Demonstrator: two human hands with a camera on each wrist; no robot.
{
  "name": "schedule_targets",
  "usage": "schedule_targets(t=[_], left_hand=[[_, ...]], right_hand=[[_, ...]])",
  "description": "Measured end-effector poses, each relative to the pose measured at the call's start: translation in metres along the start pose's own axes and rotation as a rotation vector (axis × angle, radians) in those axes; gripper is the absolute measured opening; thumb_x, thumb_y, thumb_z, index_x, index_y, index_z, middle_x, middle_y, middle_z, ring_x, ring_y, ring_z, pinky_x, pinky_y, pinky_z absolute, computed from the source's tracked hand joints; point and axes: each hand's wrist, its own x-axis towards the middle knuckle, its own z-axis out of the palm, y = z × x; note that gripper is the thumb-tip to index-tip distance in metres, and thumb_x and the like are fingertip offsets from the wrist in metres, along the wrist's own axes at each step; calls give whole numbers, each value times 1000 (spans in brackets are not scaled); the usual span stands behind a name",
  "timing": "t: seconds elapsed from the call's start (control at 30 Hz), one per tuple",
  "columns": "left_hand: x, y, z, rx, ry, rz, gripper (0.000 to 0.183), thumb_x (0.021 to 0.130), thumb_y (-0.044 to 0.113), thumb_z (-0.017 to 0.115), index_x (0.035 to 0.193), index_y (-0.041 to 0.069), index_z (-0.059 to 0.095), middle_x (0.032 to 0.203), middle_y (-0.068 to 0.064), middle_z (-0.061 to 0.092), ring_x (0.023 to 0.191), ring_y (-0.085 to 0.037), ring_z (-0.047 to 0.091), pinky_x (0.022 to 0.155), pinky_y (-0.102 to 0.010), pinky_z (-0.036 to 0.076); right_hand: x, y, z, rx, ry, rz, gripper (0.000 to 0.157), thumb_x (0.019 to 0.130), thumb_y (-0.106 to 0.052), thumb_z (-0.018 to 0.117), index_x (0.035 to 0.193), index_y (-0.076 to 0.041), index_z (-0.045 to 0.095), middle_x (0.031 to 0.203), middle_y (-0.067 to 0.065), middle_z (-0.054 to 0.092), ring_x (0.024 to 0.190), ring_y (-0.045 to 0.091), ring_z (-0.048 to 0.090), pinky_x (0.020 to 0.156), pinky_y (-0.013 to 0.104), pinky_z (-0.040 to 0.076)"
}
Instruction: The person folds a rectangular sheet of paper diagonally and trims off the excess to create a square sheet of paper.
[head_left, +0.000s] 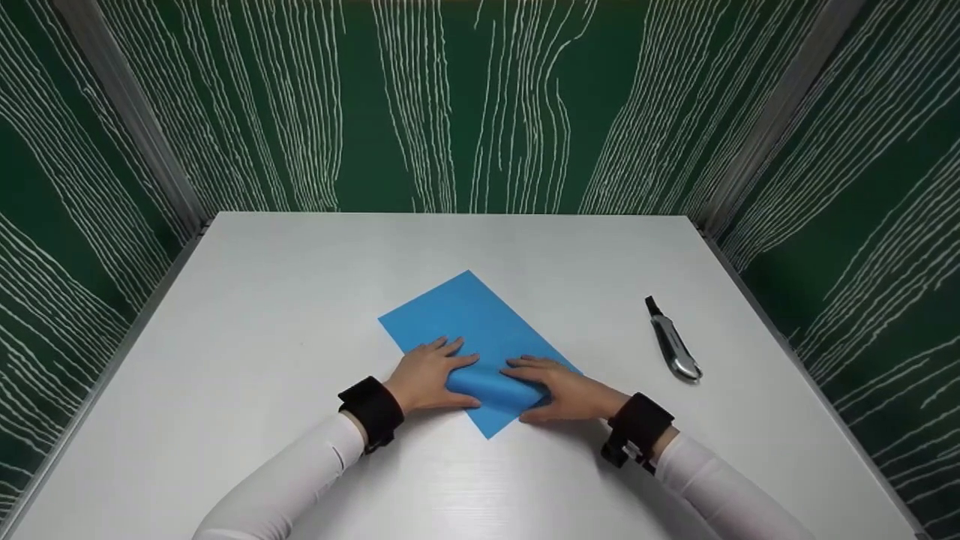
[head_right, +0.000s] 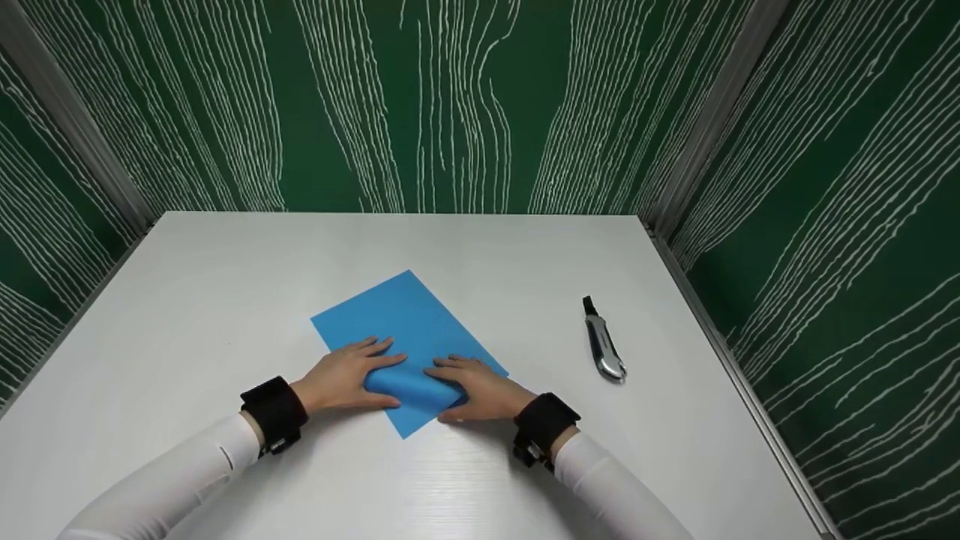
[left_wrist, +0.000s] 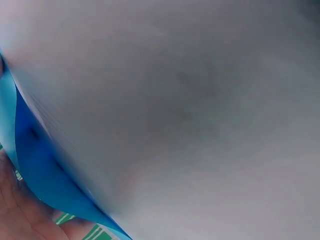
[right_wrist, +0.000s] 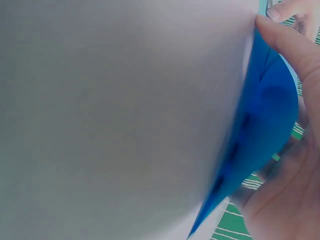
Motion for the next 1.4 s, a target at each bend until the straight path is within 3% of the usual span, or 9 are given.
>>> schedule_targets(t=[0.17,0.4,0.6,0.87,1.2,1.4], left_hand=[[0,0,0,4,5,2,79,87,67,69,152,24,53,163,-16,42,153,-43,37,120,-59,38],[1,0,1,15,17,16,79,87,67,68,151,22,54,162,-16,44,151,-44,39,120,-58,39],[1,0,1,18,9,7,80,87,68,68,151,23,53,163,-15,43,152,-43,39,121,-58,39],[2,-1,-2,7,-53,-3,87,84,71,69,155,24,48,166,-14,37,155,-42,33,123,-58,35],[-2,2,-8,4,-220,-14,107,77,74,74,163,28,31,174,-11,16,162,-41,14,127,-66,20],[-8,6,-12,-40,-225,22,103,76,71,78,161,30,36,174,-9,19,161,-42,15,125,-72,18]], right_hand=[[-4,-2,-1,3,8,-21,71,95,-34,75,157,-20,44,164,13,41,155,45,31,120,67,34],[-8,-8,-1,-176,70,-109,64,96,-22,73,155,-20,48,159,11,49,148,39,45,117,58,42],[-11,-11,-2,-245,94,-135,66,93,-7,74,153,-20,51,157,10,52,145,38,50,114,55,47],[-9,-13,4,-446,99,-193,65,96,2,65,155,-22,49,154,8,56,139,34,57,108,51,53],[-5,-17,2,-381,81,-147,47,102,-4,59,147,-18,58,151,7,60,139,35,56,110,53,51],[-1,-18,1,-328,101,-141,37,105,-8,55,141,-13,64,147,9,63,137,33,58,111,51,50]])
